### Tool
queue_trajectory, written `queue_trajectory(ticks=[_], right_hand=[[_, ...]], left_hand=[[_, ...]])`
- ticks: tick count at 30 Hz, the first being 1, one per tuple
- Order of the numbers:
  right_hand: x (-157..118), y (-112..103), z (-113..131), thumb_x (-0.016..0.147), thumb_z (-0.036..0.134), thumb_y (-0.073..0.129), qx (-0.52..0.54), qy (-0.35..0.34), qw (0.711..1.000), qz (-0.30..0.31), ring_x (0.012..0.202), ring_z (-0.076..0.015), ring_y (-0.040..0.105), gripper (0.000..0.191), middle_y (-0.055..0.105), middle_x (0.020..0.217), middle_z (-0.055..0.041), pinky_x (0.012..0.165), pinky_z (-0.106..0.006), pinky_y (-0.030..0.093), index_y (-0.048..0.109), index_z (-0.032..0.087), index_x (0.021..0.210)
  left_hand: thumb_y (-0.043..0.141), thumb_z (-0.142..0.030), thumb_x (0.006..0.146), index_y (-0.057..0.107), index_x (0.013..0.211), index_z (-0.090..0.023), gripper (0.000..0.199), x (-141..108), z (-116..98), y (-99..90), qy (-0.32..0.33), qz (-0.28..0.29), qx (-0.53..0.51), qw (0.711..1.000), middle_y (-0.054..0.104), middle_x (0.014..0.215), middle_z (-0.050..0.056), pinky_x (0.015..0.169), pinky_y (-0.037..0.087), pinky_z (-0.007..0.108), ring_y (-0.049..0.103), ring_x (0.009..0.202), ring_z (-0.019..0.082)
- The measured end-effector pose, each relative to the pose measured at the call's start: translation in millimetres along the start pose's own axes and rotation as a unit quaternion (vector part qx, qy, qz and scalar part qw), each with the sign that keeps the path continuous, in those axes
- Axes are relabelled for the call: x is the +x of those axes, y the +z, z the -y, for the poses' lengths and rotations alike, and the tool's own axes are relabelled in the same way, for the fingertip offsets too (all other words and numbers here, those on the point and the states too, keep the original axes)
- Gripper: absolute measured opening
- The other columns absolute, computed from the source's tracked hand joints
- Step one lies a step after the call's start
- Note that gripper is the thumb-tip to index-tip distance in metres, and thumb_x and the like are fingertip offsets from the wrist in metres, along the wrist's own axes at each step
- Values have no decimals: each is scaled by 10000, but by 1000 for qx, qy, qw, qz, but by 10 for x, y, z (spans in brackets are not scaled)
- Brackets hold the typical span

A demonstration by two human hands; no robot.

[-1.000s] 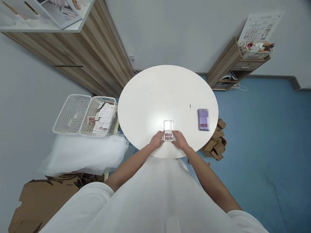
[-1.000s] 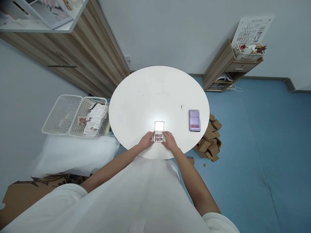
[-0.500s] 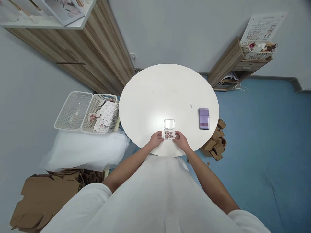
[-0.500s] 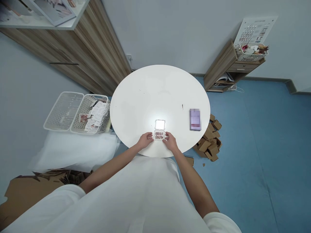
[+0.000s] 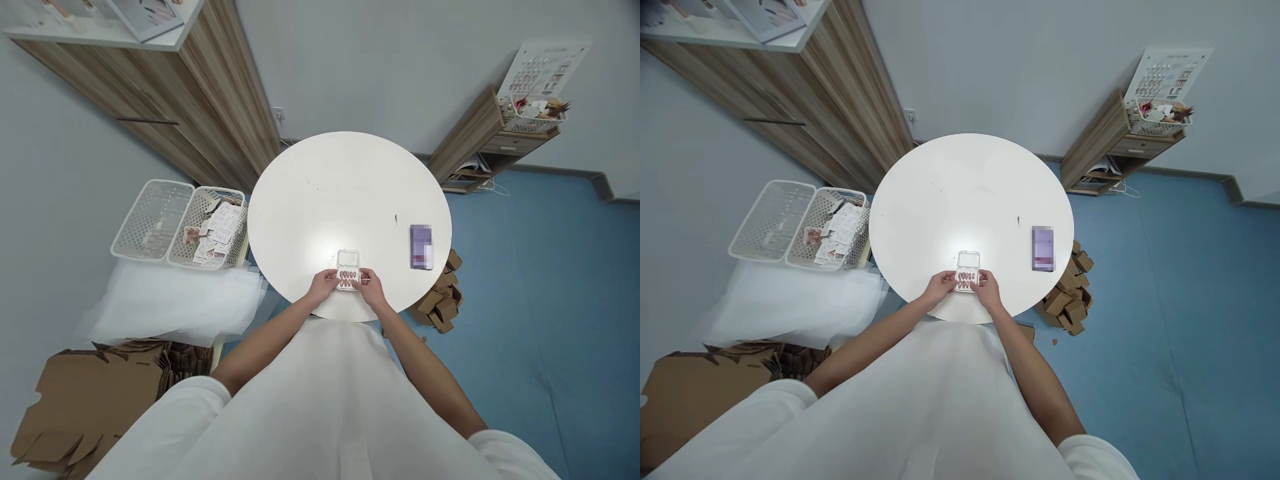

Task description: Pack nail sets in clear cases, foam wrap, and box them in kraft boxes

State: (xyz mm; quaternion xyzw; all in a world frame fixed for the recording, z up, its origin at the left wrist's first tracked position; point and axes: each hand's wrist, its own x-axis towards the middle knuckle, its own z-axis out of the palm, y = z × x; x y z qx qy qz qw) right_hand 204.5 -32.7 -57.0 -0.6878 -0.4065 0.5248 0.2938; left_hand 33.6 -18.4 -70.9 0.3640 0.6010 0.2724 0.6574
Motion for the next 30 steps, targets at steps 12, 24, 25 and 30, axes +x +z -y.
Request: queue_trajectory(ticks=[12,24,25,30], right_hand=[[-217,-119,297,664,419,635,161,-30,985,48,767,-129,575,456,572,980,-41,747,-311,481,524,208,1054],[36,-274,511,708,424,619,235,8,966,108,832,-153,618,372,629,1044,-50,760,-309,481,564,243,1028],[28,-275,520,713,420,616,238,4,965,114,840,-151,616,361,621,1059,-48,762,-312,482,561,248,1025],[-63,-261,593,730,442,596,245,-1,958,151,958,-173,573,308,556,1166,-42,769,-340,496,573,252,971]], left_hand=[[729,-353,624,527,904,-151,400,-213,-358,-272,-4,134,-111,985,638,775,34,751,468,321,604,708,113],[729,-345,622,559,953,-147,421,-267,-441,-262,0,159,-65,985,645,729,33,671,456,268,590,671,109],[729,-348,622,558,974,-145,441,-274,-428,-259,-5,149,-77,986,651,749,43,671,457,271,592,667,109],[732,-346,623,569,1009,-142,467,-289,-390,-264,-28,120,-126,984,657,813,60,701,456,283,603,690,110]])
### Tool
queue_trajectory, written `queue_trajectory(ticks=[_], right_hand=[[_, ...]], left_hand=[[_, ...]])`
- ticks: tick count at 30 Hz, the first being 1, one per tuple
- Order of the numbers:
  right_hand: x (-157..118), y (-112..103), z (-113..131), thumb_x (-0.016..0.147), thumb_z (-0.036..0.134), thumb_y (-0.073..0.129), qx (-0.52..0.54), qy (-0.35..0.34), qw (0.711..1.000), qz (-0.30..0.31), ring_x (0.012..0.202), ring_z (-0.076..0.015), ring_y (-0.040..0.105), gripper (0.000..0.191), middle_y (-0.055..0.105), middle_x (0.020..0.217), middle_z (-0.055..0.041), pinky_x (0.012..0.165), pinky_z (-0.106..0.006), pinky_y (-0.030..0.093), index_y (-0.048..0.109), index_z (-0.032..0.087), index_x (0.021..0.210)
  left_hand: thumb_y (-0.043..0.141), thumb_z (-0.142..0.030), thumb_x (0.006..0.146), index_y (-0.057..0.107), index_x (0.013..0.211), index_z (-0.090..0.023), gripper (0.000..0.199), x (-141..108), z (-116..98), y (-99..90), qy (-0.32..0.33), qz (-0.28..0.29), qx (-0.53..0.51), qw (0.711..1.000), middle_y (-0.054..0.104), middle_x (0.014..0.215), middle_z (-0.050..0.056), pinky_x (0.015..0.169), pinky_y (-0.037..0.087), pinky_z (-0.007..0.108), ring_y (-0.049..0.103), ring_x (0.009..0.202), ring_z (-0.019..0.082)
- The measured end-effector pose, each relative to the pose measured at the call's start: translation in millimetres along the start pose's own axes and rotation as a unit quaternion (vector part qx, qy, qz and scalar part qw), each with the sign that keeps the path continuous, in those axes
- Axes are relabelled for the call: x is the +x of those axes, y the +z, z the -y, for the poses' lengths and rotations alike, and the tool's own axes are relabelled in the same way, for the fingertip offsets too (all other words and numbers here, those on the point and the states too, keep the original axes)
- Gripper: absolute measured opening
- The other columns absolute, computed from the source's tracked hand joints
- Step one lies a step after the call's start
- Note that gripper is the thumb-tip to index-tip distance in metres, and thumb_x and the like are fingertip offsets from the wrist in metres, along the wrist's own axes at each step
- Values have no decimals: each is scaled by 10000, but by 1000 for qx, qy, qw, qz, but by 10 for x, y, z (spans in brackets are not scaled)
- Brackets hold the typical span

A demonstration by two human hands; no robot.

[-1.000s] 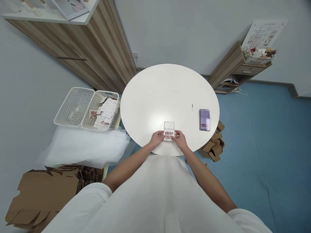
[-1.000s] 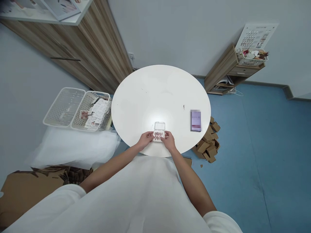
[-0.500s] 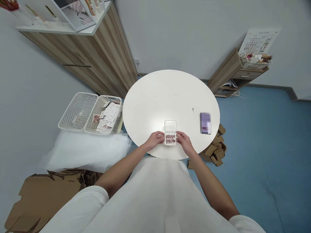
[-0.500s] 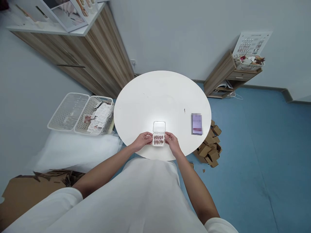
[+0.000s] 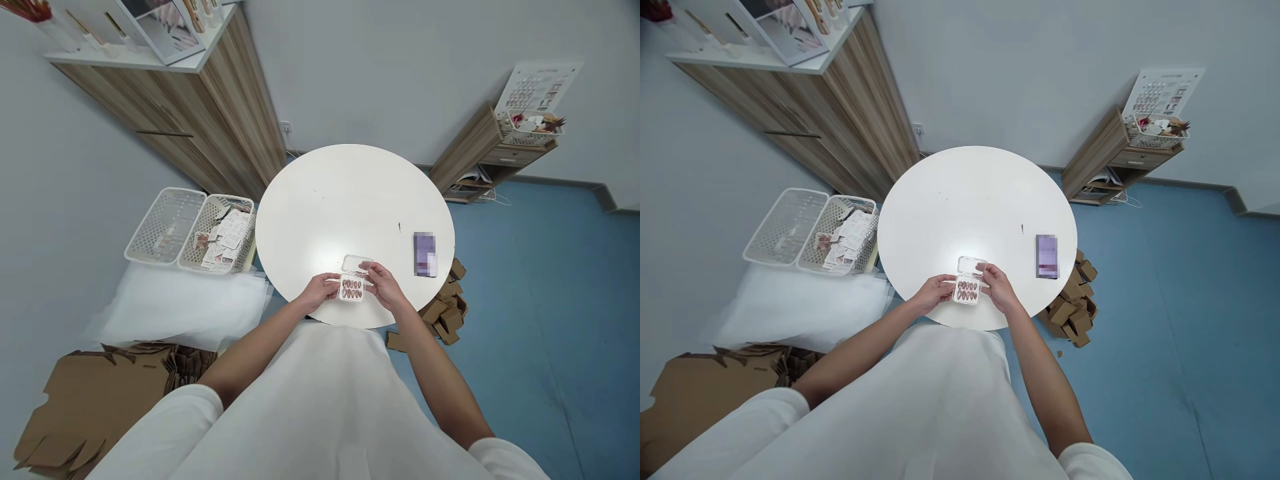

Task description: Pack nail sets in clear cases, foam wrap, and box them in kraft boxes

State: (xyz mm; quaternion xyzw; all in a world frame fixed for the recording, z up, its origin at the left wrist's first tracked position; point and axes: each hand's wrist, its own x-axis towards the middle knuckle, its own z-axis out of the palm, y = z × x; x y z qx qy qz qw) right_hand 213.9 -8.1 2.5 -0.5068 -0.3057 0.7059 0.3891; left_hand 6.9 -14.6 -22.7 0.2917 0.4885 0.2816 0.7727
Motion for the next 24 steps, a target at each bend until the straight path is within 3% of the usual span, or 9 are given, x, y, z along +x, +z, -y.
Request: queue_trajectory(ticks=[6,13,20,24], right_hand=[[-92,24,2,719,439,618,39,18,998,40,1030,-205,540,374,583,1111,-50,800,-393,498,566,261,1044],[-226,6,-5,757,501,546,64,32,997,30,998,-203,577,403,492,1262,-49,819,-382,502,536,282,1095],[-303,-26,-106,709,379,649,55,82,995,-10,838,-171,635,388,627,1015,-19,801,-384,526,528,287,1065],[-316,-31,-168,688,340,675,13,71,997,-27,803,-180,648,391,659,891,-27,803,-376,522,540,250,1044]], left_hand=[[724,-316,639,580,1003,-152,425,3,-2,12,8,-20,-43,999,648,860,59,699,450,259,595,726,101],[728,-308,627,589,991,-151,421,13,-2,50,19,-35,-65,997,636,794,37,682,447,255,578,691,96],[729,-323,622,608,967,-154,402,20,6,118,24,-31,-78,996,633,813,45,719,441,276,579,724,109],[694,-352,655,611,955,-155,369,9,-15,188,27,-18,-67,997,631,882,67,738,440,287,583,785,133]])
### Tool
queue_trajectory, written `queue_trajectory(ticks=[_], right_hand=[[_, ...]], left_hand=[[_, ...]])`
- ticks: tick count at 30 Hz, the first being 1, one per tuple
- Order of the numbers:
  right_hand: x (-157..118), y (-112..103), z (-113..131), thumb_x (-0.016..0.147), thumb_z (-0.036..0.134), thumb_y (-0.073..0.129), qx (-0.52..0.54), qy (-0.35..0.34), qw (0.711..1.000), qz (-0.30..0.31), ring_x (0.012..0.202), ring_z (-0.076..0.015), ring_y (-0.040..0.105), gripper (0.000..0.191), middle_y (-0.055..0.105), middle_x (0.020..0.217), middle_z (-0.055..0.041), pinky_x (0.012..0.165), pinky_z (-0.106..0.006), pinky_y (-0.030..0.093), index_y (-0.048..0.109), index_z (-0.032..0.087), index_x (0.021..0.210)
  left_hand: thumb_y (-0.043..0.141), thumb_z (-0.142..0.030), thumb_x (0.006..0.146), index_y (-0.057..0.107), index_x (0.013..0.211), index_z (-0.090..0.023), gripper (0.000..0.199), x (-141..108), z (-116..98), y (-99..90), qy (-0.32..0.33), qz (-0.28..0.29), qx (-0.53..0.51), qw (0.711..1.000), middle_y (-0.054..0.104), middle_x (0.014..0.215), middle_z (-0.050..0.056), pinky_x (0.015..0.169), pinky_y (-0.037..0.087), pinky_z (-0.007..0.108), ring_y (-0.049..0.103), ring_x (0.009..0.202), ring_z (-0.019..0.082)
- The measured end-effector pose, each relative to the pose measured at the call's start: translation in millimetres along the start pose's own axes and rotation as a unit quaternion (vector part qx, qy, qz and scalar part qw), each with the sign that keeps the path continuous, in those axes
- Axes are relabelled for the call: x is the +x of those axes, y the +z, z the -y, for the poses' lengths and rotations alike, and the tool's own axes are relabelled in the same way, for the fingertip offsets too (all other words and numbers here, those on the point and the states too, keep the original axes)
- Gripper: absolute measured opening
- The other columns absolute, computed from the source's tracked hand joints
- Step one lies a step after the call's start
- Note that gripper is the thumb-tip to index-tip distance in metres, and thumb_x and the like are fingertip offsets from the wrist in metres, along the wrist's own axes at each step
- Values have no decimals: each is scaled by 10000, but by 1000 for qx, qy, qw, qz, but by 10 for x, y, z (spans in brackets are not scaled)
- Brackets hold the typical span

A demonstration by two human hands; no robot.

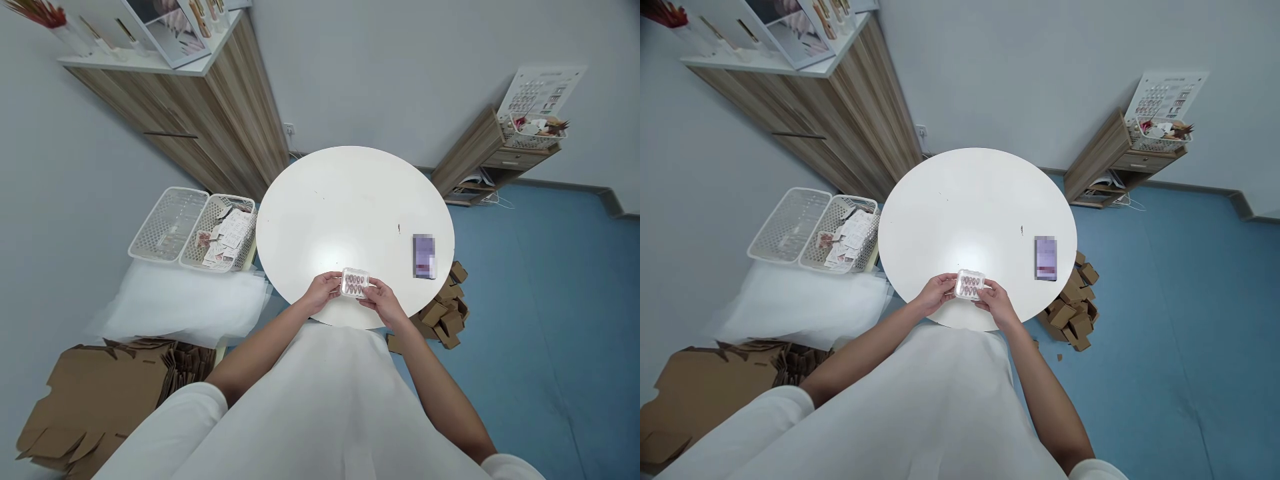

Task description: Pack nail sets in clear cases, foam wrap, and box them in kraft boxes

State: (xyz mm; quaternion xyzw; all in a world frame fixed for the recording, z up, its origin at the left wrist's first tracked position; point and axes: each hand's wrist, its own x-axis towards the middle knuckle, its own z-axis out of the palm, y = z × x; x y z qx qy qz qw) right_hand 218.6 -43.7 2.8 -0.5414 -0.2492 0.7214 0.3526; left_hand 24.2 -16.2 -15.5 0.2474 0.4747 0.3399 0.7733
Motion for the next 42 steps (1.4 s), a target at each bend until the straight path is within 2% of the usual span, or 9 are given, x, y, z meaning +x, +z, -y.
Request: queue_trajectory(ticks=[5,9,13,20,25,29,33,37,42], right_hand=[[8,-32,-19,654,363,693,-23,-27,999,-35,816,-184,638,431,662,858,-27,786,-371,519,536,233,1034],[-1,-54,-2,637,385,694,-36,-42,997,-44,845,-185,623,465,657,855,-27,777,-361,510,522,222,1037],[-7,-69,-4,632,393,687,-40,-43,997,-49,851,-174,606,452,641,824,-15,771,-347,505,531,226,1020],[26,-120,-40,615,386,688,-31,-53,996,-62,875,-181,586,431,600,916,-26,748,-347,516,557,230,995],[108,-199,-57,619,361,689,-60,-50,997,-29,832,-170,581,406,591,883,-21,741,-351,511,566,216,978],[234,-172,-54,614,365,691,-84,-35,996,-15,830,-165,580,448,588,884,-14,723,-335,514,526,229,1008],[396,45,-30,615,358,692,-98,-32,995,-19,833,-165,589,467,600,906,-14,727,-335,511,476,245,1013],[593,440,-43,642,353,668,-125,-42,991,8,845,-173,597,434,605,956,-32,755,-353,499,462,239,1006],[839,1053,-138,673,366,624,-173,-51,983,-9,907,-198,593,433,586,1053,-65,799,-368,479,450,241,1049]], left_hand=[[567,-468,739,604,981,-158,395,-55,-6,79,13,14,102,995,632,935,79,707,424,285,585,832,175],[520,-527,742,616,812,-138,407,-102,30,136,33,53,256,965,637,772,55,674,406,272,580,723,156],[443,-563,769,540,635,-149,446,-125,48,192,57,63,367,926,535,586,-5,534,338,234,453,535,100],[399,-572,785,495,636,-161,448,-94,101,250,79,54,385,918,339,524,-52,472,240,217,297,488,78],[388,-570,797,523,648,-158,459,-91,276,292,73,5,375,924,375,529,-46,475,269,219,343,495,84],[411,-527,813,564,994,-174,426,-166,336,299,102,-95,334,932,574,829,27,610,419,253,523,678,126],[468,-471,809,359,1296,-243,548,-300,251,156,149,-160,315,923,406,1267,102,808,449,321,516,1010,188],[484,-458,806,272,1349,-263,615,-376,133,-116,144,-164,318,922,363,1291,102,867,439,349,440,1120,216],[469,-464,812,202,1372,-283,647,-367,-31,-603,127,-202,297,925,292,1328,97,921,408,354,392,1167,223]])
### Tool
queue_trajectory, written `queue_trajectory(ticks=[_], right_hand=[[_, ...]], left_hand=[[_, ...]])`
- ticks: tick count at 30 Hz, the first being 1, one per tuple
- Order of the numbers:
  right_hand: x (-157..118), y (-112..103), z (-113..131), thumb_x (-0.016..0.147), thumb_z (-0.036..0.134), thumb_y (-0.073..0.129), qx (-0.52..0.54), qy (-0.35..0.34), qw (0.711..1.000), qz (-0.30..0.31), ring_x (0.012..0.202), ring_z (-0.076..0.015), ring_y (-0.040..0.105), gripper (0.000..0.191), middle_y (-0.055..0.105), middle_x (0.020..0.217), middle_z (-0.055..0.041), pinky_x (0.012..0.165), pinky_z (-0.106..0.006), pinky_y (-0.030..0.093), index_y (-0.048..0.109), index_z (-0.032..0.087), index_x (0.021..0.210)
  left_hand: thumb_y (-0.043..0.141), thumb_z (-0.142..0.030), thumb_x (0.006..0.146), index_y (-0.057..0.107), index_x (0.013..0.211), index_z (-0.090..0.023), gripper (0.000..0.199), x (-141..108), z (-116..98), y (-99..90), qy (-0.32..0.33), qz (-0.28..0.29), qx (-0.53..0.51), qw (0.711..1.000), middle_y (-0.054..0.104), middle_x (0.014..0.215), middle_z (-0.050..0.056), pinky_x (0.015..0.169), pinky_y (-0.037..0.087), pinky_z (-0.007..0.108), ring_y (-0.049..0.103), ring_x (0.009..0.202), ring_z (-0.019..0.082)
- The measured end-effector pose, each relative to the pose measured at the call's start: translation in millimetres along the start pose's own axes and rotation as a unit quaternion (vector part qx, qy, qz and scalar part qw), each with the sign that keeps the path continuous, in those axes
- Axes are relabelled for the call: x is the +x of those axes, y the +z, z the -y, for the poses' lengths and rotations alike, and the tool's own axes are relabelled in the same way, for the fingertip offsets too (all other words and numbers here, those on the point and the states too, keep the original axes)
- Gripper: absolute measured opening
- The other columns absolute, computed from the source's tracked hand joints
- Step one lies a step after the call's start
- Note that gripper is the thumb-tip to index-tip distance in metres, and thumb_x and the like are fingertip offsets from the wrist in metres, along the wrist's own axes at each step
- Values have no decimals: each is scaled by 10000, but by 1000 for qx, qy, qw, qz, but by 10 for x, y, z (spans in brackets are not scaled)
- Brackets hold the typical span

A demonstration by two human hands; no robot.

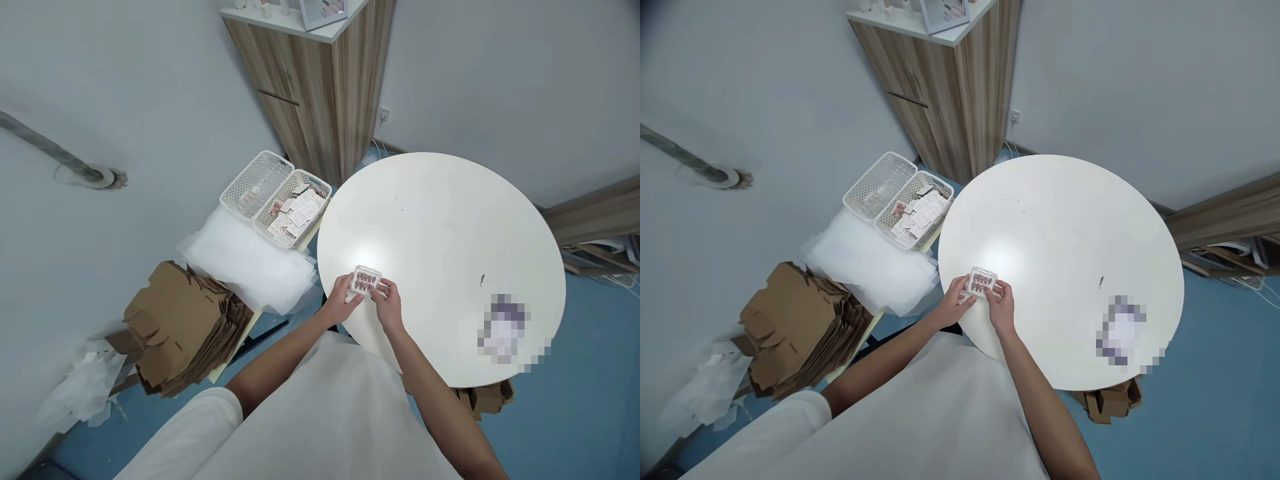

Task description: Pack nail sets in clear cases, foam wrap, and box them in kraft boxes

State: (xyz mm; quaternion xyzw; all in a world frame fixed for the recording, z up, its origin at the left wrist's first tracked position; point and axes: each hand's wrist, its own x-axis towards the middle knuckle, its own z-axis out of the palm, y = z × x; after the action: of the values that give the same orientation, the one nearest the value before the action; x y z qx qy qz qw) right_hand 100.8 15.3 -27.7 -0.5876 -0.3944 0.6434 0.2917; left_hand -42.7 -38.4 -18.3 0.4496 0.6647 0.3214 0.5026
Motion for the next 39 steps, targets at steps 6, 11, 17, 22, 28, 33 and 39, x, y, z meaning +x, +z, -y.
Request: queue_trajectory(ticks=[6,11,17,22,28,33,39], right_hand=[[279,682,136,658,340,609,-64,-4,998,4,1112,-225,468,552,496,1226,-64,857,-363,454,450,250,1179],[642,1081,265,652,346,591,-93,10,996,-3,1026,-212,503,563,546,1153,-53,840,-354,443,489,245,1197],[983,1304,376,662,329,551,-106,-15,994,4,831,-167,553,407,618,981,-29,781,-313,432,577,219,1053],[1064,1342,400,668,282,519,-111,-45,993,12,762,-149,539,267,631,892,-7,711,-272,436,584,214,918],[1098,1356,351,656,262,513,-114,-62,991,16,767,-152,534,285,623,877,-6,699,-268,448,569,217,932],[1112,1309,260,643,295,561,-115,-34,993,4,874,-177,522,438,552,1060,-55,728,-281,464,518,213,1071],[941,1156,123,638,360,604,-123,11,992,-14,1074,-218,443,800,321,1308,-83,847,-330,455,243,277,1347]], left_hand=[[500,-461,790,195,1371,-269,683,405,219,-627,-18,-19,5,1000,282,1285,101,991,330,387,331,1215,243],[482,-488,789,198,1376,-239,698,851,290,-996,-44,-4,16,999,293,1271,106,1059,213,408,221,1281,264],[450,-479,804,189,1378,-220,682,1223,365,-1131,-51,2,30,998,273,1324,116,1057,202,421,220,1290,276],[446,-480,807,179,1377,-214,683,1270,406,-1116,-42,14,60,997,257,1373,124,1046,212,441,218,1291,291],[436,-461,820,162,1377,-209,670,1268,440,-1095,-21,14,96,995,240,1414,118,1052,187,453,194,1309,283],[415,-486,828,123,1387,-183,700,1232,445,-1049,-14,9,90,996,168,1454,127,1076,133,450,109,1345,272],[442,-530,805,110,1391,-216,743,888,462,-911,-45,-35,50,997,43,1484,105,1080,118,471,30,1358,272]])
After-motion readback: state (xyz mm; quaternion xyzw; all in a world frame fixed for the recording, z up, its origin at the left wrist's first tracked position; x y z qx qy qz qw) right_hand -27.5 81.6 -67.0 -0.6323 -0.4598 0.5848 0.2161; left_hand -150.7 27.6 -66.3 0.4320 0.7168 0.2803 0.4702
